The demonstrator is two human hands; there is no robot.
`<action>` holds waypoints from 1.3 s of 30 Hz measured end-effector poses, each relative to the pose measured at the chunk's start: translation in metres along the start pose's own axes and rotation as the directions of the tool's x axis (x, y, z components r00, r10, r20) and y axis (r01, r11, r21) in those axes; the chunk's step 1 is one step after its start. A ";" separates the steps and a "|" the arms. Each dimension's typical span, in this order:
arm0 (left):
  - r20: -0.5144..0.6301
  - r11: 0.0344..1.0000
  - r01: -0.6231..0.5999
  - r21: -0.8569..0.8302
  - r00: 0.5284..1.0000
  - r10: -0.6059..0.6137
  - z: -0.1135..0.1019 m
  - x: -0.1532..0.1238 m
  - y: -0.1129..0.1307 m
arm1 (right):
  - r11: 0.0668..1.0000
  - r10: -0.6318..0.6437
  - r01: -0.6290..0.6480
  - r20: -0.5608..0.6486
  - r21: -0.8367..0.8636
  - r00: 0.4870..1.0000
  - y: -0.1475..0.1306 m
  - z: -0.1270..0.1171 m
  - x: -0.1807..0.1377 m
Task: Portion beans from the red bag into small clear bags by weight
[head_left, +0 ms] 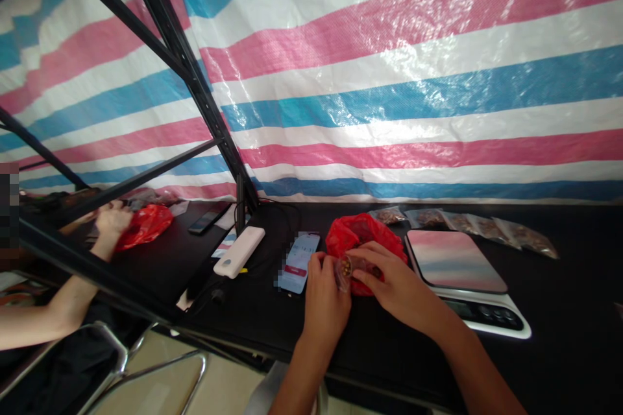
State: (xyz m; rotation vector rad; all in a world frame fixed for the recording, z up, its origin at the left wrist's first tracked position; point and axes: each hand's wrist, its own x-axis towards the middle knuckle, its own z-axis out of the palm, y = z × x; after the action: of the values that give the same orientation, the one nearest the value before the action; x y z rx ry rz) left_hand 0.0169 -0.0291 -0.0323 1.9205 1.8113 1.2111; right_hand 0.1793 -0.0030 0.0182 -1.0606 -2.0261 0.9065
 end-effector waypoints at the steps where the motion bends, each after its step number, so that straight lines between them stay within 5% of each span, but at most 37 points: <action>1: -0.001 1.000 -0.008 0.008 1.000 0.008 -0.001 0.000 0.002 | 1.000 0.001 -0.001 0.000 0.000 1.000 -0.001 0.000 0.000; 8: 0.001 0.999 -0.031 -0.013 1.000 0.031 -0.006 0.002 0.012 | 0.996 -0.078 0.077 0.010 0.035 0.997 -0.009 0.004 -0.002; 15: -0.045 0.994 0.094 -0.050 0.994 -0.096 -0.003 0.003 0.015 | 0.980 -0.199 0.197 -0.082 -0.031 0.976 -0.009 0.015 0.001; 20: 0.014 0.956 0.145 -0.254 0.989 -0.146 -0.002 0.003 0.016 | 0.981 -0.189 0.178 -0.178 -0.080 0.966 -0.009 0.016 0.002; 26: 0.108 0.827 0.190 -0.530 0.982 -0.156 -0.006 0.006 0.017 | 0.953 -0.302 0.293 -0.154 -0.076 0.941 -0.015 0.004 -0.001; 39: -0.040 0.914 -0.029 -0.404 0.999 0.013 -0.006 0.003 0.013 | 0.979 -0.197 0.183 -0.179 -0.095 0.964 -0.022 0.006 -0.003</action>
State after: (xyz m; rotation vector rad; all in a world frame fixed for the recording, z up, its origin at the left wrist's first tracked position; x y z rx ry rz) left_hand 0.0219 -0.0316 -0.0186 1.6924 1.4136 1.4985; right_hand 0.1674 -0.0162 0.0322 -0.9355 -1.9778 0.6100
